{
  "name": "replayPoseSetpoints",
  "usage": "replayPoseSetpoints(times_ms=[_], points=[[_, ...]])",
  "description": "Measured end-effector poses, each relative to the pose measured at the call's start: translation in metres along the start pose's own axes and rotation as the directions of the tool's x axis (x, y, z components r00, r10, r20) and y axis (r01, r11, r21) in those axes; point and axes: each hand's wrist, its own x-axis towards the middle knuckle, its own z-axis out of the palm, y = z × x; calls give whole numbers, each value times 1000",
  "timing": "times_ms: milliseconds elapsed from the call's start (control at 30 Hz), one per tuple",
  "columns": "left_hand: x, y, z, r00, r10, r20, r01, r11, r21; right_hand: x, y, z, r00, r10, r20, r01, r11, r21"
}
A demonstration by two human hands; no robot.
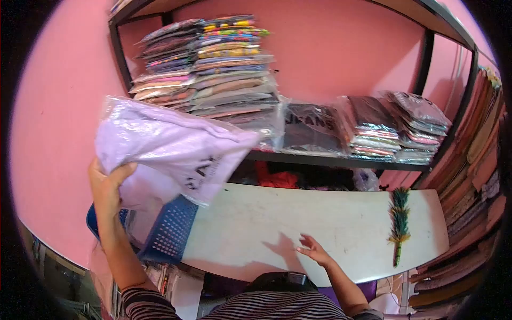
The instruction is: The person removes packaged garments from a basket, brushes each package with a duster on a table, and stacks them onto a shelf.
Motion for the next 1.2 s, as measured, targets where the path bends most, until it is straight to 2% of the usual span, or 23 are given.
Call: replayPoseSetpoints(times_ms=[33,100,133,200,233,300,367,400,433,500,533,567,600,633,700,733,800,833,900,933,1033,1100,1200], points=[[-8,-1,22,995,-80,53,83,994,-65,-11,-39,6,994,-91,56,88,995,46],[-24,-18,66,947,-240,212,273,952,-142,-24,-79,7,899,-437,23,432,894,116],[-31,-35,89,897,-315,311,373,916,-148,-21,-77,4,903,-429,6,426,897,117],[-61,-57,144,789,-452,416,557,811,-177,-14,-67,-11,818,-564,-115,572,774,271],[-73,-74,167,711,-479,514,621,771,-142,-23,-69,-21,818,-561,-128,573,775,267],[-92,-95,205,585,-531,614,753,636,-168,-43,-78,-47,947,-153,-283,190,976,106],[-102,-114,230,484,-550,681,790,609,-70,-53,-72,-76,913,-213,-348,270,955,124],[-112,-134,244,475,-553,684,798,599,-70,-58,-71,-91,876,-278,-393,347,931,115],[-125,-161,258,510,-591,625,733,678,43,-64,-67,-107,835,-337,-436,419,902,104],[-160,-211,276,539,-626,564,667,726,168,-63,-25,-153,884,-261,-387,338,930,146],[-185,-236,277,641,-687,342,503,712,490,-64,-1,-171,901,-46,-432,128,978,162],[-210,-265,278,761,-637,128,333,551,765,-63,25,-185,867,162,-471,-82,979,186],[-239,-316,273,656,-735,170,325,479,815,-62,59,-194,847,95,-523,-44,993,108],[-263,-351,267,537,-820,199,302,407,862,-68,55,-190,839,58,-541,59,979,196],[-295,-328,265,593,-803,62,457,399,795,-68,62,-193,842,74,-534,113,944,309],[-297,-334,264,588,-807,60,456,392,799,-66,68,-195,842,82,-533,106,943,314],[-295,-347,256,451,-839,306,590,537,603,-61,80,-198,804,147,-576,-39,980,196],[-290,-348,253,445,-843,303,594,531,604,-69,72,-192,805,153,-574,-47,980,195],[-268,-352,257,665,-663,343,552,746,372,-84,53,-179,859,259,-441,-242,966,97],[-259,-342,260,665,-667,335,559,743,368,-89,65,-176,918,193,-347,-133,973,190],[-249,-301,268,615,-700,364,646,711,277,-105,71,-178,924,252,-289,-205,961,183],[-258,-296,273,304,-911,279,929,348,127,-115,64,-183,926,255,-279,-207,960,190],[-264,-307,273,373,-840,393,900,430,66,-122,62,-184,917,241,-318,-175,959,223]])
